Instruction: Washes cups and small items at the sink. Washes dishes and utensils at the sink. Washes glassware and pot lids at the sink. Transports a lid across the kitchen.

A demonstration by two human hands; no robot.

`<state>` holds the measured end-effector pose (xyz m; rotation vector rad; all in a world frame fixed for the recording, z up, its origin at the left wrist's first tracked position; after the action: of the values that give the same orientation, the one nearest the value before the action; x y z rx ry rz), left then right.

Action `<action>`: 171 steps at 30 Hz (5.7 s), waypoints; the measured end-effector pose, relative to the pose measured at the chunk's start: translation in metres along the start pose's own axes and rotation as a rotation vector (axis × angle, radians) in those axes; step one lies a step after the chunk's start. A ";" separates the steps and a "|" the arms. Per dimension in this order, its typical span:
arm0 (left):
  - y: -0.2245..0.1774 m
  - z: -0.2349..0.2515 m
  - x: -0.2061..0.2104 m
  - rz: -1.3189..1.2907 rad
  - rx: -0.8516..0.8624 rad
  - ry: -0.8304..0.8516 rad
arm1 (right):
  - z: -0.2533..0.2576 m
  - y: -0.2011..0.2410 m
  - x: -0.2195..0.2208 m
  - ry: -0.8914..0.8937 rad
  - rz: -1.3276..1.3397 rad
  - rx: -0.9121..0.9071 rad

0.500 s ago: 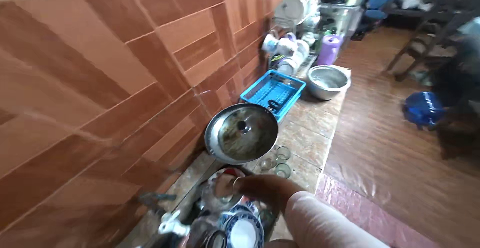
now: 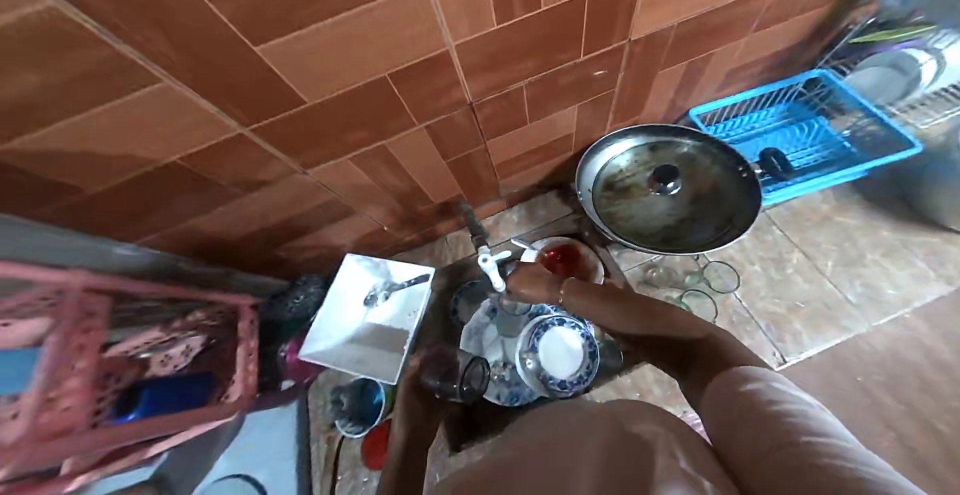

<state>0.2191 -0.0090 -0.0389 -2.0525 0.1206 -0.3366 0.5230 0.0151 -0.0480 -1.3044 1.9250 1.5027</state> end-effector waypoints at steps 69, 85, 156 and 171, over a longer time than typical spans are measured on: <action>0.094 0.129 0.275 1.609 0.488 0.613 | -0.300 -0.099 0.049 -0.535 0.233 0.339; 0.099 0.157 0.261 1.552 0.450 0.553 | -0.157 -0.131 0.123 0.028 0.276 0.734; -0.043 -0.078 -0.173 0.041 0.163 0.321 | 0.022 0.210 0.150 -0.128 0.631 -0.157; -0.006 -0.148 -0.335 -0.062 0.218 -0.147 | -0.002 0.211 0.149 0.154 0.174 0.029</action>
<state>-0.1444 -0.0556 -0.0291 -1.8596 -0.0676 -0.2250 0.2730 -0.0514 -0.0409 -1.3036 2.1996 1.4857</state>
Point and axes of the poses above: each hand's wrist, its own z-axis towards the middle knuckle, its own x-axis out of the palm, y = z × x, the point moved 2 cm from there along z, towards the middle knuckle, and after that the axes turned 5 degrees about z, right-handed, at the moved point
